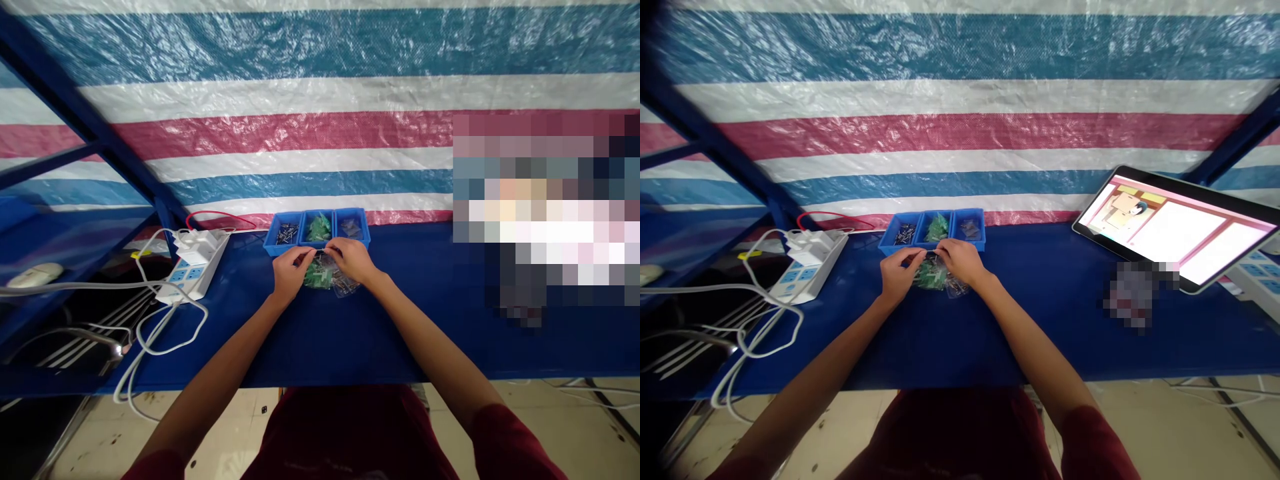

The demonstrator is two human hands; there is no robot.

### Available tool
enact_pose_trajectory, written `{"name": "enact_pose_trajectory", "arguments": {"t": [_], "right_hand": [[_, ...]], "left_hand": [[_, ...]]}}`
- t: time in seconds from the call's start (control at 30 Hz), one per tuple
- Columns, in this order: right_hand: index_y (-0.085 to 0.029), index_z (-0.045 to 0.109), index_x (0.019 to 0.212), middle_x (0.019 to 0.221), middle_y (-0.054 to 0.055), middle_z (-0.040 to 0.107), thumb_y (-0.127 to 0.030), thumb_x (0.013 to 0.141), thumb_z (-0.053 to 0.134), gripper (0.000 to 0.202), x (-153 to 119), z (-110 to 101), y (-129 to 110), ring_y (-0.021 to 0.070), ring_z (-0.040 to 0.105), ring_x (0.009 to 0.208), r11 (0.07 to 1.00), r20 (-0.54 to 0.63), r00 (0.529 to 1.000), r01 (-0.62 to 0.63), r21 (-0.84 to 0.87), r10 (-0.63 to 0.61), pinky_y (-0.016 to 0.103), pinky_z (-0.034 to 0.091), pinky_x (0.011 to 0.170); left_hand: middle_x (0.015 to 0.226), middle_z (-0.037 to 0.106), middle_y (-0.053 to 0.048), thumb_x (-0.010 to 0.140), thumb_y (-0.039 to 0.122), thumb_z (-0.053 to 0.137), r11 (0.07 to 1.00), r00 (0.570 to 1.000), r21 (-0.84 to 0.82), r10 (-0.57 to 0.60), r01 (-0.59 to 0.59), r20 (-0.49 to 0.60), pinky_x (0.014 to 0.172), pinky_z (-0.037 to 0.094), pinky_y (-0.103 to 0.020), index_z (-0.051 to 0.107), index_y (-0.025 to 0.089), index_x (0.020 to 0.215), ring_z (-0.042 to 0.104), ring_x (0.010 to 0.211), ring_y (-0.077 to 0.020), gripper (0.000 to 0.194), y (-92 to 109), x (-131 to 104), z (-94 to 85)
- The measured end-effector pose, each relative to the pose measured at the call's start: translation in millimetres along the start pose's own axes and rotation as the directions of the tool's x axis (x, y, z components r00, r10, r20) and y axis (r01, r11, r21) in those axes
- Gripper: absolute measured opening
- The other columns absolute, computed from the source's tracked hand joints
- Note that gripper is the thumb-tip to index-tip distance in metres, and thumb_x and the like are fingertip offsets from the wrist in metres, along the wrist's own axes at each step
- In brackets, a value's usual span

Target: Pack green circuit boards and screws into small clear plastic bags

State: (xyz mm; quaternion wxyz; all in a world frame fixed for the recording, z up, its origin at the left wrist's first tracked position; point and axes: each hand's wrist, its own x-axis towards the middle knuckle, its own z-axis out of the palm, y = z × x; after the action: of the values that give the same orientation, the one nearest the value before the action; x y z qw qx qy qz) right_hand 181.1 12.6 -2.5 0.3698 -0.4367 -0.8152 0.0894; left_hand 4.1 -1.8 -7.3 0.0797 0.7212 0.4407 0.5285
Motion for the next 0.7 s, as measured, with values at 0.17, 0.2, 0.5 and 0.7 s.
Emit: {"name": "enact_pose_trajectory", "arguments": {"t": [0.17, 0.2, 0.5, 0.7], "right_hand": [[-0.018, 0.061, 0.082, 0.077, 0.003, 0.066, -0.025, 0.092, 0.049, 0.017, -2.4, 4.5, -6.0, 0.0163, 0.059, 0.071, 0.998, -0.044, 0.998, -0.056, -0.021, 0.055, 0.024, 0.035, 0.063], [-0.018, 0.060, 0.082, 0.077, 0.003, 0.066, -0.026, 0.092, 0.049, 0.017, -4.6, 6.2, -6.8, 0.0162, 0.059, 0.071, 0.998, -0.056, 0.997, -0.060, -0.013, 0.059, 0.024, 0.035, 0.063], [-0.018, 0.059, 0.075, 0.068, 0.002, 0.063, -0.036, 0.095, 0.043, 0.031, -16.2, 16.6, -10.1, 0.0137, 0.057, 0.064, 0.997, -0.089, 0.993, -0.076, 0.009, 0.076, 0.023, 0.034, 0.061], [-0.017, 0.058, 0.072, 0.062, 0.003, 0.060, -0.038, 0.097, 0.035, 0.040, -23.2, 14.4, -6.4, 0.0127, 0.054, 0.058, 0.992, -0.209, 0.973, -0.113, -0.052, 0.100, 0.023, 0.031, 0.056]], "left_hand": [[0.072, 0.070, -0.003, 0.082, 0.034, 0.063, 1.000, 0.999, 0.003, 0.006, -0.006, -0.054, 0.057, 0.047, -0.024, 0.072, 0.016, 0.079, 0.058, 0.057, -0.0120, 0.020, 3.6, -1.5, 0.1], [0.073, 0.071, -0.003, 0.082, 0.034, 0.062, 1.000, 0.999, -0.012, -0.003, 0.002, -0.051, 0.058, 0.048, -0.024, 0.072, 0.017, 0.079, 0.059, 0.058, -0.0123, 0.020, 3.5, -1.6, 0.4], [0.087, 0.070, -0.006, 0.079, 0.037, 0.065, 0.911, 0.972, -0.340, -0.208, 0.233, 0.109, 0.061, 0.051, -0.023, 0.069, 0.016, 0.085, 0.064, 0.073, -0.0150, 0.022, -2.8, 3.3, 4.7], [0.076, 0.065, -0.002, 0.091, 0.036, 0.049, 0.940, 0.986, -0.303, -0.126, 0.155, 0.113, 0.061, 0.050, -0.022, 0.062, 0.017, 0.093, 0.059, 0.060, -0.0102, 0.023, -2.8, 3.8, -1.6]]}}
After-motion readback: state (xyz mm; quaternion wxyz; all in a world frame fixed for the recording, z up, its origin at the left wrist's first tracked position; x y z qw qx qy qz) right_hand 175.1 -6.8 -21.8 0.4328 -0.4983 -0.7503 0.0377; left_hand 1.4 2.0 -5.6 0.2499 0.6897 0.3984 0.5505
